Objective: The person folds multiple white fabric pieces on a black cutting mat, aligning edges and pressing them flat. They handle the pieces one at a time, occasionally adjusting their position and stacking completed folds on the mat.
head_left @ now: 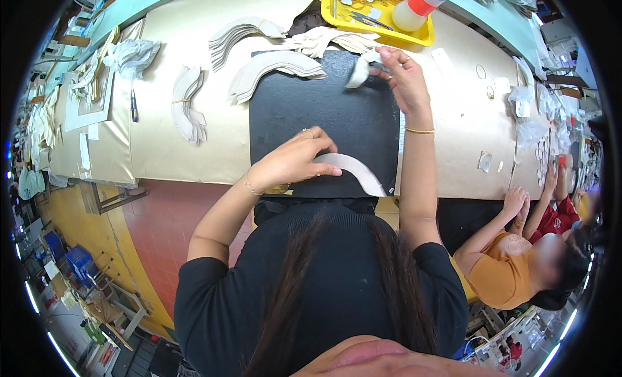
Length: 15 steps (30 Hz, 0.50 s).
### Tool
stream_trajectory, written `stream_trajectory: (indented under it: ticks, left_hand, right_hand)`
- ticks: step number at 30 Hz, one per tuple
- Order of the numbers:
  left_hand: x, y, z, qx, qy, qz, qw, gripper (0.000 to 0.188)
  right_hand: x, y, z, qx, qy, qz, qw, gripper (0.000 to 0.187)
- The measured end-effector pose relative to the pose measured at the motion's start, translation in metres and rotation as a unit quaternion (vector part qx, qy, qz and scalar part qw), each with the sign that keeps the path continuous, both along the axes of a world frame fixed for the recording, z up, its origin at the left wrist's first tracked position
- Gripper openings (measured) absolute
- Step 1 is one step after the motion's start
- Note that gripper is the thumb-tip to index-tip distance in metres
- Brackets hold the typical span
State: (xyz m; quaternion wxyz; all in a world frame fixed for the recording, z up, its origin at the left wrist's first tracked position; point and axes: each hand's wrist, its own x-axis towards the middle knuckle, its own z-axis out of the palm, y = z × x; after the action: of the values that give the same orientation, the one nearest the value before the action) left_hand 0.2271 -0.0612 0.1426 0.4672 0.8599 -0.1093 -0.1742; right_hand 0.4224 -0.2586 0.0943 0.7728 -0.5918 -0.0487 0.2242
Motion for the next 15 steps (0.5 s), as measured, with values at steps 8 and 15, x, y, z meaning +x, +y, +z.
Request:
stream_trajectory:
  ticks: [8, 15]
  left_hand:
    - [0.073, -0.010, -0.038, 0.011, -0.227, 0.269, 0.936, 0.028]
    - [0.091, -0.025, -0.057, 0.058, -0.192, 0.247, 0.948, 0.015]
  right_hand:
    - [-0.029, 0.024, -0.013, 0.077, 0.046, 0.025, 0.996, 0.016]
    - [-0.032, -0.003, -0.002, 0.054, 0.028, -0.001, 0.998, 0.015]
